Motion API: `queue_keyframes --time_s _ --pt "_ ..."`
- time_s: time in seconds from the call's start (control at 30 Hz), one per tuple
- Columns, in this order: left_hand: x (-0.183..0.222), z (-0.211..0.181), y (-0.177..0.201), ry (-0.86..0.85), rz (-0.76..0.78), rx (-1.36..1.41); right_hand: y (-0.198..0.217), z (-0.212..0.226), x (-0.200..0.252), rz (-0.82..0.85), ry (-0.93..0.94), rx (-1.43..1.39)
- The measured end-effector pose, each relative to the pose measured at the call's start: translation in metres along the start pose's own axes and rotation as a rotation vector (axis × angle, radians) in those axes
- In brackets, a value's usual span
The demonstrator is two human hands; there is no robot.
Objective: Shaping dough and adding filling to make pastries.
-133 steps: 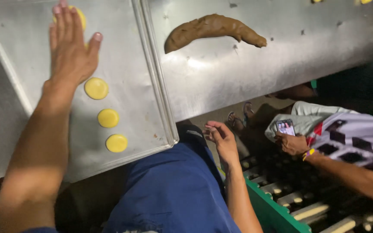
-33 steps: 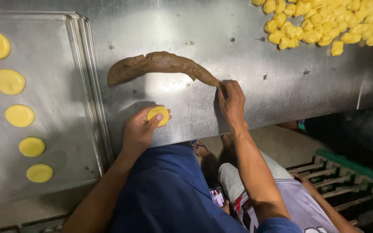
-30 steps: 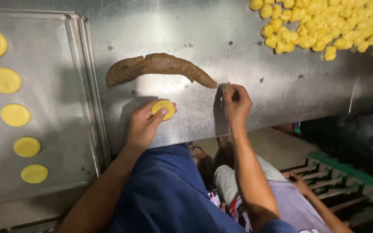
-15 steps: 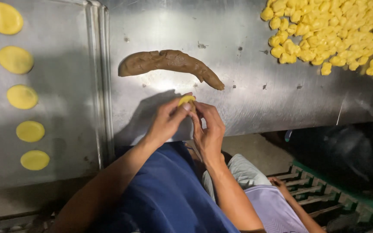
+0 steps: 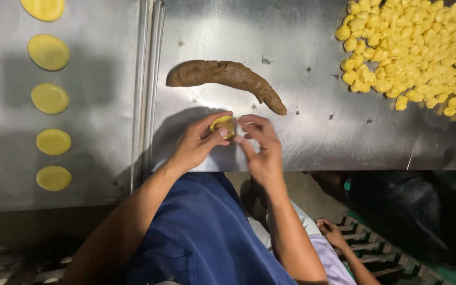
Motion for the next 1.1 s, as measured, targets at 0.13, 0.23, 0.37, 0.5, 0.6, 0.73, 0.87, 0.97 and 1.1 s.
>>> queue_keyframes --time_s 0.13,0.23,0.37,0.5,0.6,0.73,0.87,0.97,1.1 --pt "0.006 -0.018 -0.003 -0.006 0.088 0.072 0.003 -0.008 -0.009 0.021 -0.462 -0.469" --pt "0.003 -0.023 -0.008 -0.131 0.195 0.009 -0.009 -0.031 0.0 0.131 -0.441 -0.539" --pt "0.001 0.003 -0.01 -0.017 0.078 -0.06 -0.024 -0.037 0.011 -0.053 -0.416 -0.445" --pt "-0.006 -0.022 -0.01 0.135 -0.079 -0.213 0.0 0.017 -0.002 0.095 -0.29 -0.661" --pt "-0.004 -0.045 -0.012 0.312 0.065 -0.491 -0.006 -0.018 0.011 0.14 -0.217 -0.162" --pt "0.001 -0.034 -0.008 -0.002 0.081 -0.621 -0.011 -0.043 0.021 -0.076 -0.094 -0.275" --pt "0.007 -0.039 -0.017 -0.311 0.137 -0.263 -0.011 -0.047 0.028 -0.145 -0.274 -0.57" --pt "0.005 -0.037 -0.014 -0.323 0.08 -0.38 -0.012 -0.04 0.027 -0.145 -0.271 -0.443" --pt "0.002 -0.037 -0.009 -0.368 0.011 -0.69 -0.009 -0.019 0.019 -0.052 -0.189 -0.456"
Point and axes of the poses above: each hand's wrist, its own x-axis away from the middle knuckle, its own y-axis out of the back of the hand, z = x × y, the point moved 1 cm from there along -x, towards the middle knuckle, and after that the axes turned 4 degrees about x, right-handed, at the moved point
